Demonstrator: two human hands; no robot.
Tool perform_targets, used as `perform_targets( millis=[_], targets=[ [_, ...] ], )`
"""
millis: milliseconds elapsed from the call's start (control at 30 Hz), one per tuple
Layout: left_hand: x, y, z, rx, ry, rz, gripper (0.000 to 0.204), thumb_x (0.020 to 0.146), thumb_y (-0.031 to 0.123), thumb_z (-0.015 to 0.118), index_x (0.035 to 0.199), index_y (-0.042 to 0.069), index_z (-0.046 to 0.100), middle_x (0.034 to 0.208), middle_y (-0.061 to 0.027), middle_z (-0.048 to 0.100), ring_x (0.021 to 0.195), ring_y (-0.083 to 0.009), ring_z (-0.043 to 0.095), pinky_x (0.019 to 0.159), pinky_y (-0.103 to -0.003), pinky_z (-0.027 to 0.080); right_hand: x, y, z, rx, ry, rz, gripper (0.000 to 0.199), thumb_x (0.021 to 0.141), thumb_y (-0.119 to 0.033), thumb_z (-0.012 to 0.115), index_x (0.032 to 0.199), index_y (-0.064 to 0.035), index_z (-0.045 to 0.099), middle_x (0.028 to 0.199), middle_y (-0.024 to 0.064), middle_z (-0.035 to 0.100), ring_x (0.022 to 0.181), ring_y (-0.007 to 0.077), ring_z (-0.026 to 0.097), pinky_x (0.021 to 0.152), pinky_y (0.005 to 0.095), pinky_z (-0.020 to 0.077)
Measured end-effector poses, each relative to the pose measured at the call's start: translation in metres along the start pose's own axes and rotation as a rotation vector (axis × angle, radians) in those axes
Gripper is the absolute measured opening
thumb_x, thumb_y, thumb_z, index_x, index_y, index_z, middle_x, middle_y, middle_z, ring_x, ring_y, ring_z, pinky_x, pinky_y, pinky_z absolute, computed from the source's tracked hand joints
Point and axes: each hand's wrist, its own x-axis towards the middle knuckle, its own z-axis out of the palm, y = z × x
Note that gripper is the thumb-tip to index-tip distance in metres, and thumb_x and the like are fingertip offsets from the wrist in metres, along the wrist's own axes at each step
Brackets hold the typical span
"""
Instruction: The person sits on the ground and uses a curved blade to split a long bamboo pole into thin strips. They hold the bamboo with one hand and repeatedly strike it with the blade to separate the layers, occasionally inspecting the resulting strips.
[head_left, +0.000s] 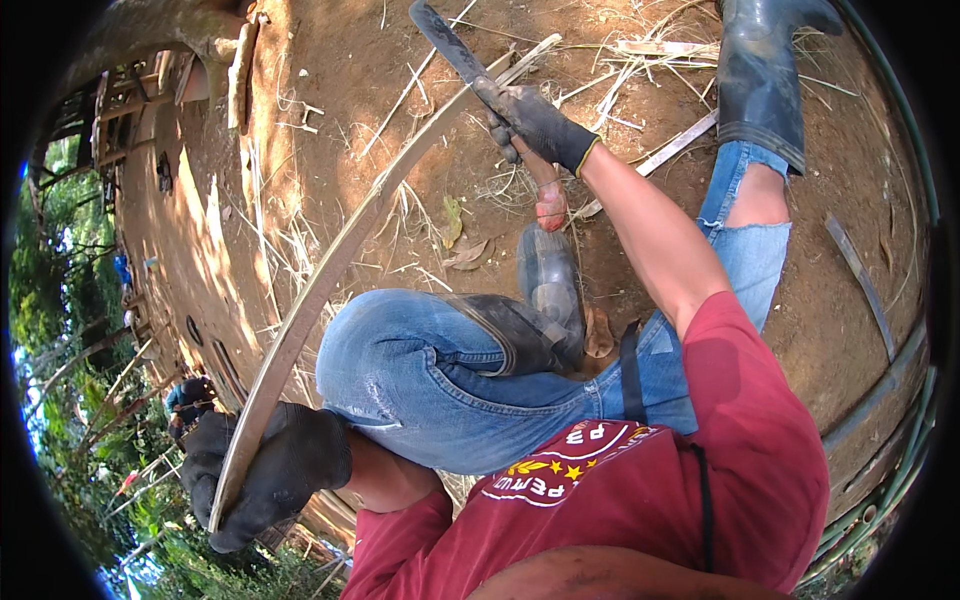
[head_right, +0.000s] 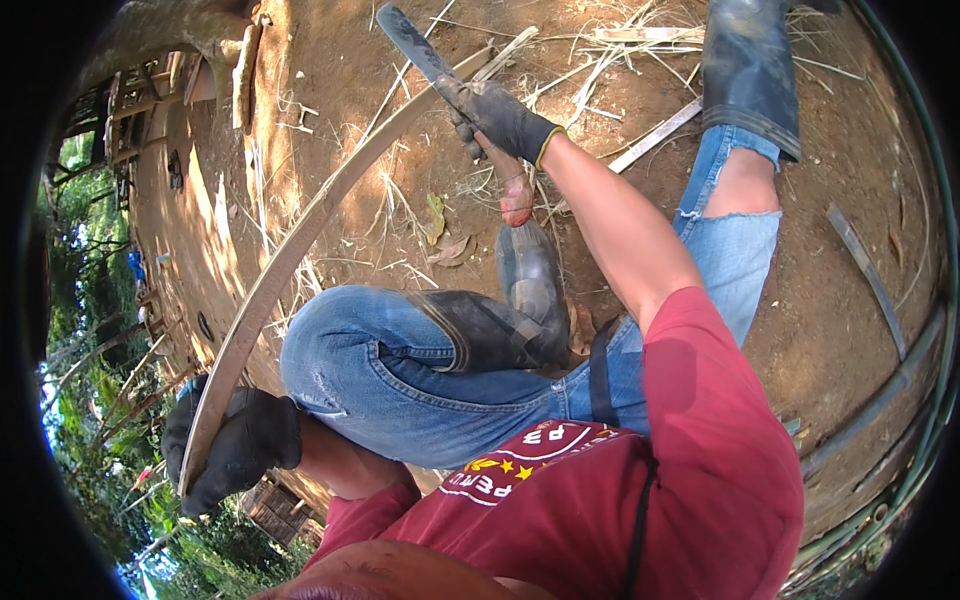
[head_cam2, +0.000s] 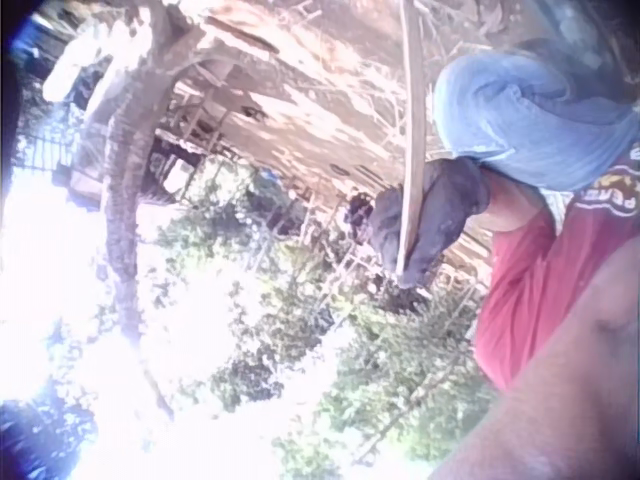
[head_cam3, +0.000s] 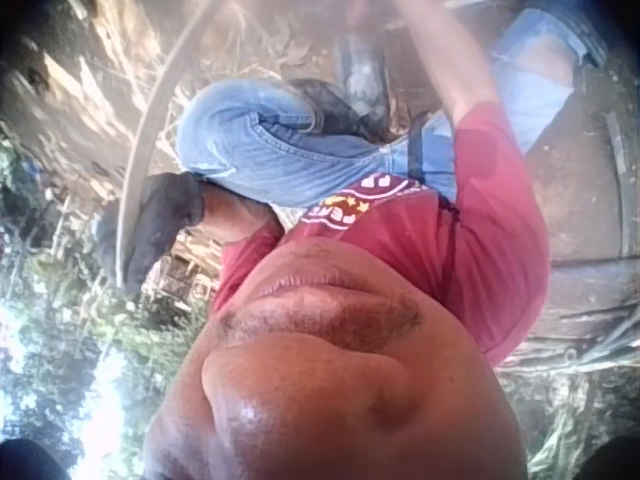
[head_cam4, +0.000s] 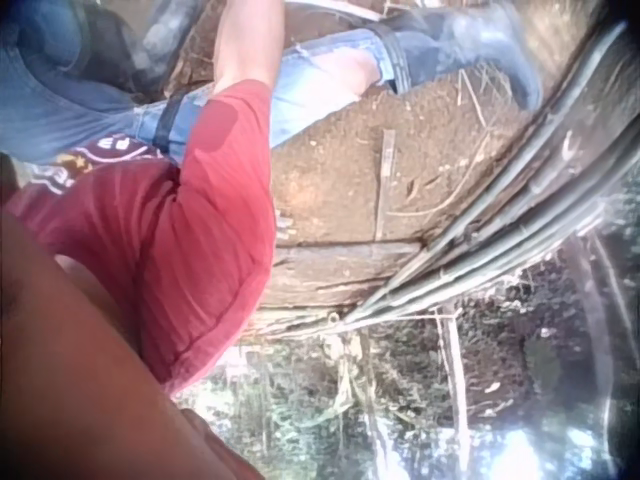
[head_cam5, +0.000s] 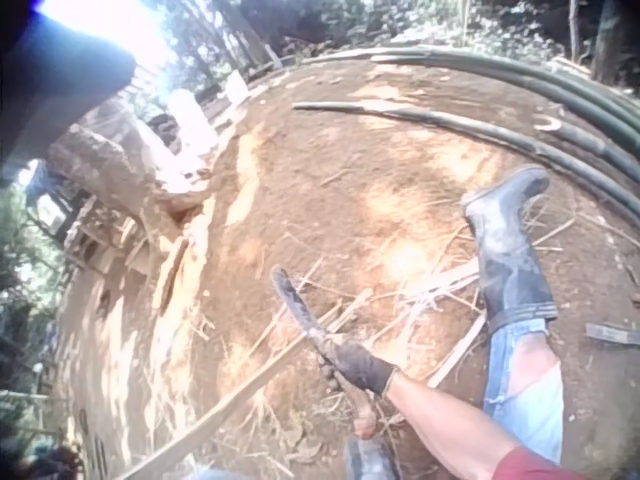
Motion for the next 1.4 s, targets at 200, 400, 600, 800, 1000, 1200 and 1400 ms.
perform_targets(
  millis=[200,400,600,800,1000,1200,1400],
  targets=[
    [-0.001,-0.033,-0.02,-0.382,-0.168,0.041,0.048,0.1,0.053,0.042,0.083,0.01,0.055,0.077,-0.0017,0.052,0.068,-0.0155,0.052,0.064,-0.031,0.05,-0.036,-0.016,0.035,-0.018,-0.107,-0.027,0.044,0.096,-0.049,0.058,0.092,-0.0059,0.054,0.072,-0.0003,0.051,0.051,0.0086,0.052,0.042,0.0262,0.0473],
    [-0.005,-0.013,-0.009,-0.376,-0.066,-0.082,0.043,0.104,0.046,0.027,0.078,0.014,0.038,0.073,-0.0009,0.042,0.066,-0.0147,0.045,0.072,-0.031,0.049,-0.089,-0.044,0.102,-0.156,-0.228,-0.049,0.048,0.097,-0.052,0.054,0.094,-0.0046,0.057,0.063,-0.0014,0.049,0.048,0.0072,0.052,0.039,0.0254,0.0479],
    [-0.013,0.011,-0.005,-0.136,-0.09,-0.037,0.044,0.106,0.044,0.023,0.082,0.012,0.038,0.074,-0.0017,0.042,0.069,-0.0154,0.044,0.079,-0.031,0.049,-0.148,-0.069,0.167,-0.259,-0.479,-0.122,0.049,0.097,-0.05,0.055,0.1,-0.0016,0.061,0.059,-0.0002,0.052,0.044,0.0092,0.054,0.04,0.0261,0.0488],
    [-0.01,0.002,-0.006,-0.167,-0.07,0.05,0.046,0.106,0.044,0.022,0.083,0.008,0.041,0.076,-0.0038,0.046,0.066,-0.0185,0.044,0.07,-0.034,0.047,-0.112,-0.046,0.1,0.162,-0.115,-0.161,0.045,0.099,-0.047,0.053,0.086,-0.0048,0.05,0.064,0.0006,0.054,0.048,0.0085,0.053,0.042,0.0253,0.0499],
    [-0.005,-0.01,-0.009,-0.842,-0.23,-0.149,0.047,0.1,0.049,0.035,0.073,0.013,0.052,0.07,-0.0022,0.045,0.058,-0.0173,0.038,0.056,-0.031,0.034,-0.011,0.014,-0.042,0.252,0.256,0.058,0.026,0.1,-0.03,0.05,0.098,-0.0045,0.051,0.077,0.0056,0.054,0.053,0.0148,0.053,0.04,0.0333,0.0467],
    [-0.003,-0.02,-0.019,-0.827,-0.208,-0.208,0.044,0.095,0.05,0.045,0.068,0.016,0.049,0.067,-0.0004,0.038,0.057,-0.0162,0.033,0.056,-0.033,0.029,0.03,0.037,-0.05,0.34,0.141,0.019,0.023,0.099,-0.031,0.054,0.098,-0.0077,0.051,0.077,0.0049,0.054,0.056,0.0162,0.054,0.043,0.0343,0.0464],
    [-0.006,-0.006,-0.014,-0.845,-0.226,-0.257,0.041,0.093,0.047,0.049,0.064,0.018,0.048,0.066,0.0021,0.034,0.055,-0.014,0.031,0.054,-0.032,0.024,0.031,0.037,-0.038,0.279,0.174,0.035,0.033,0.094,-0.04,0.065,0.094,-0.0089,0.052,0.074,0.0026,0.055,0.052,0.0137,0.054,0.042,0.0332,0.0452]
  ],
)
